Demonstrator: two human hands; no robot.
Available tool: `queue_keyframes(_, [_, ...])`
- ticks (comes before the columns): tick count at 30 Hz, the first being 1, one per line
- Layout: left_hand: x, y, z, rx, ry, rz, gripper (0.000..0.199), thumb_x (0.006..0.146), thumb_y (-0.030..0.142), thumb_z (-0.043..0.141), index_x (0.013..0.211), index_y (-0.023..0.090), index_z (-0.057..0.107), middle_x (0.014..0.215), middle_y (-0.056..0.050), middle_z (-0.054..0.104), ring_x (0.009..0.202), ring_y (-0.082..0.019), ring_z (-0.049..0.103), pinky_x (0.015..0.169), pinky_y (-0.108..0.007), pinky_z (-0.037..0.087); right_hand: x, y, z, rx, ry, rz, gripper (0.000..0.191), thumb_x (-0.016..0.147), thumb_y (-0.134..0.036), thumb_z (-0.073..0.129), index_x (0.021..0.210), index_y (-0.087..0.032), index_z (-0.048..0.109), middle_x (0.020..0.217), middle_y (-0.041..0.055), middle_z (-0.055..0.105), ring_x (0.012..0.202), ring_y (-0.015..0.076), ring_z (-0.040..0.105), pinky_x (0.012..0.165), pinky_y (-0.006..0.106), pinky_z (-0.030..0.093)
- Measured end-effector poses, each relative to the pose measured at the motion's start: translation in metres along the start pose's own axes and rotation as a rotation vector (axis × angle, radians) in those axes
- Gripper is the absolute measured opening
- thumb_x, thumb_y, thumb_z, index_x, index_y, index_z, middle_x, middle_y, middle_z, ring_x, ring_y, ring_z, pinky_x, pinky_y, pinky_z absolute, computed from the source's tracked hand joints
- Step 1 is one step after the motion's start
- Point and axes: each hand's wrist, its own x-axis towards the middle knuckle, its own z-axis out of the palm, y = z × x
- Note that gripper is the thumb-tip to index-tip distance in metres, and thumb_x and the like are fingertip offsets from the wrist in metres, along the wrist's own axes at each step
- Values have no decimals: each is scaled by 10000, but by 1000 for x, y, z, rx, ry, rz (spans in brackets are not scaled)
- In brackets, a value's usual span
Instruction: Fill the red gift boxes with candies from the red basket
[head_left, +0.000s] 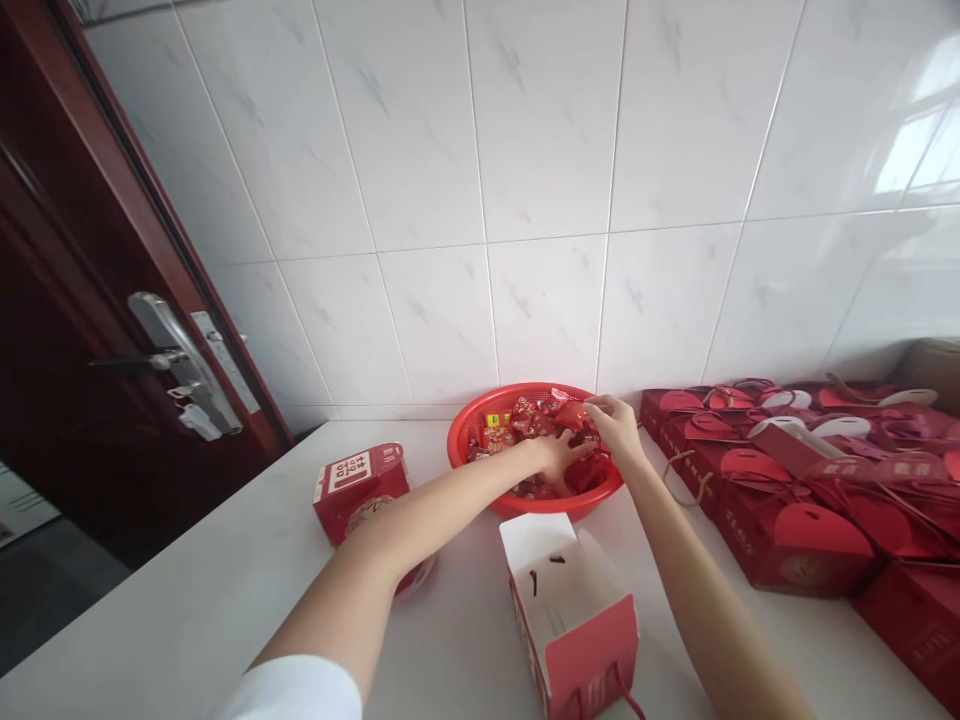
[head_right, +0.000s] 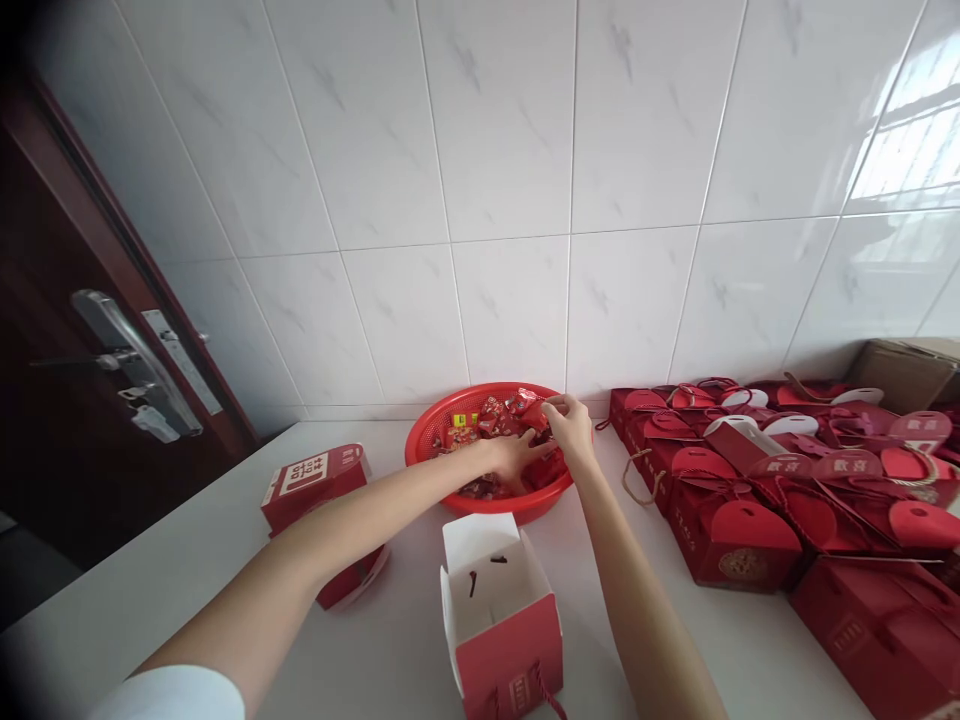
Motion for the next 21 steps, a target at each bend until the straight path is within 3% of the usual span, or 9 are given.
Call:
queue_keyframes(4, [17, -2, -5, 121, 23, -42, 991, 549, 313, 867, 1455, 252, 472, 1573, -188, 347, 1300, -491, 485, 1047, -542, 431, -1, -1, 1, 74, -31, 44, 259, 646, -333, 596, 824, -163, 677, 802, 81, 728, 727, 210, 670, 636, 302, 518])
queue_keyframes(9, [15, -16, -13, -12, 68, -110, 697, 613, 282, 818, 1279, 217, 622, 1343, -158, 588, 1076, -370, 657, 863, -411, 539, 0, 0, 0, 59, -26, 38, 256, 648, -330, 590, 821, -168, 688, 829, 78, 731, 773, 209, 662, 671, 303, 507])
queue_keyframes(11, [11, -25, -15, -150, 100, -95, 517, 615, 282, 808, 1111, 193, 692, 1142, -108, 691, 998, -331, 674, 801, -368, 536, 1, 1, -1, 45, -26, 46, 270, 642, -335, 594, 833, -170, 692, 859, 77, 733, 800, 215, 659, 684, 306, 500])
queue_keyframes(14, [6, -39, -19, -446, 212, -90, 352, 586, 239, 797, 926, 200, 716, 943, -29, 725, 951, -278, 669, 786, -326, 512, 2, 1, 0, 36, -19, 68, 277, 638, -338, 606, 841, -170, 689, 879, 78, 736, 821, 223, 661, 699, 311, 493])
queue_keyframes(17, [0, -48, -23, -787, 348, -80, 278, 588, 176, 734, 866, 192, 719, 892, -4, 722, 950, -233, 654, 821, -303, 496, 1, -1, 1, 58, -15, 77, 279, 657, -359, 623, 850, -166, 679, 880, 82, 738, 835, 224, 670, 727, 312, 493])
queue_keyframes(21, [-6, -51, -28, -1132, 384, -48, 294, 651, 156, 604, 917, 177, 726, 834, -10, 695, 835, -177, 626, 767, -284, 494, 1, -2, 3, 122, -53, 101, 330, 723, -442, 618, 896, -165, 666, 875, 81, 739, 844, 227, 688, 730, 314, 507])
